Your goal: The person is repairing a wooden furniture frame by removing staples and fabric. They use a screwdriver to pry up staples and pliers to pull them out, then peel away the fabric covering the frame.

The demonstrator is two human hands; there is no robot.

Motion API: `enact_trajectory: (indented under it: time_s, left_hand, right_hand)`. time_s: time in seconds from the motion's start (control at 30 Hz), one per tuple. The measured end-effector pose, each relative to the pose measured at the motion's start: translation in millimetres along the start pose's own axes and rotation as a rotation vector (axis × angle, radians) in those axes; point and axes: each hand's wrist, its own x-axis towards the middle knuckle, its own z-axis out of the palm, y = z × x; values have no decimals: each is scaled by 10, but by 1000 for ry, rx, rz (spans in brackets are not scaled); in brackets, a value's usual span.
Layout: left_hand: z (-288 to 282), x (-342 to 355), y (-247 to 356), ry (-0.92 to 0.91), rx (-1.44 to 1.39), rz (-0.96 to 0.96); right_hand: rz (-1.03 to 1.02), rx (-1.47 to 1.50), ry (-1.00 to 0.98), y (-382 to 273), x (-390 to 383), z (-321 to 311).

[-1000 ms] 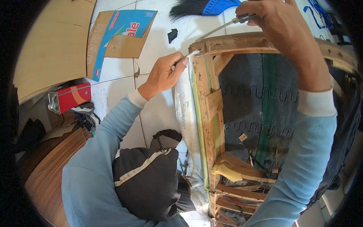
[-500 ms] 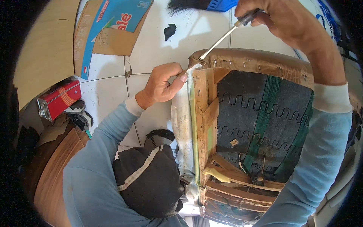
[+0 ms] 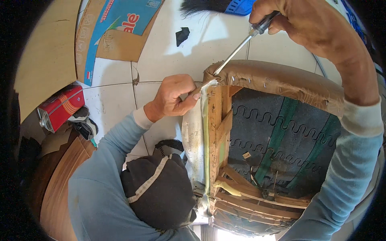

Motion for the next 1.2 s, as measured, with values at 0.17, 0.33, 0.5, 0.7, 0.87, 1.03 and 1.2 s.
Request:
enact_trajectory:
  time_s: [0.17, 0.33, 0.5, 0.7, 0.87, 1.03, 1.2]
  left_hand:
    - [-290, 58, -219, -112, 101, 88]
    - [-715, 420, -1151, 257, 740, 137]
    - [-714, 484, -1435, 297, 948, -84]
    - [-700, 527, -1436, 275, 916, -178]
    - [-692, 531, -1479, 277, 951, -218]
    - [-686, 533, -1524, 259, 1014, -261]
    - [-705, 529, -1509, 219, 1006, -290]
  right_hand:
    - [-51, -14, -3, 45, 67, -3]
    - [-38, -28, -44, 13, 58, -49]
    - [-115, -38, -101, 50, 270, -114]
    - [-200, -26, -254, 147, 566, -270]
    - [-356, -72, -253, 130, 822, -308]
    - [-504, -133, -98, 244, 1216, 33]
    - [-253, 202, -643, 295, 1742, -40]
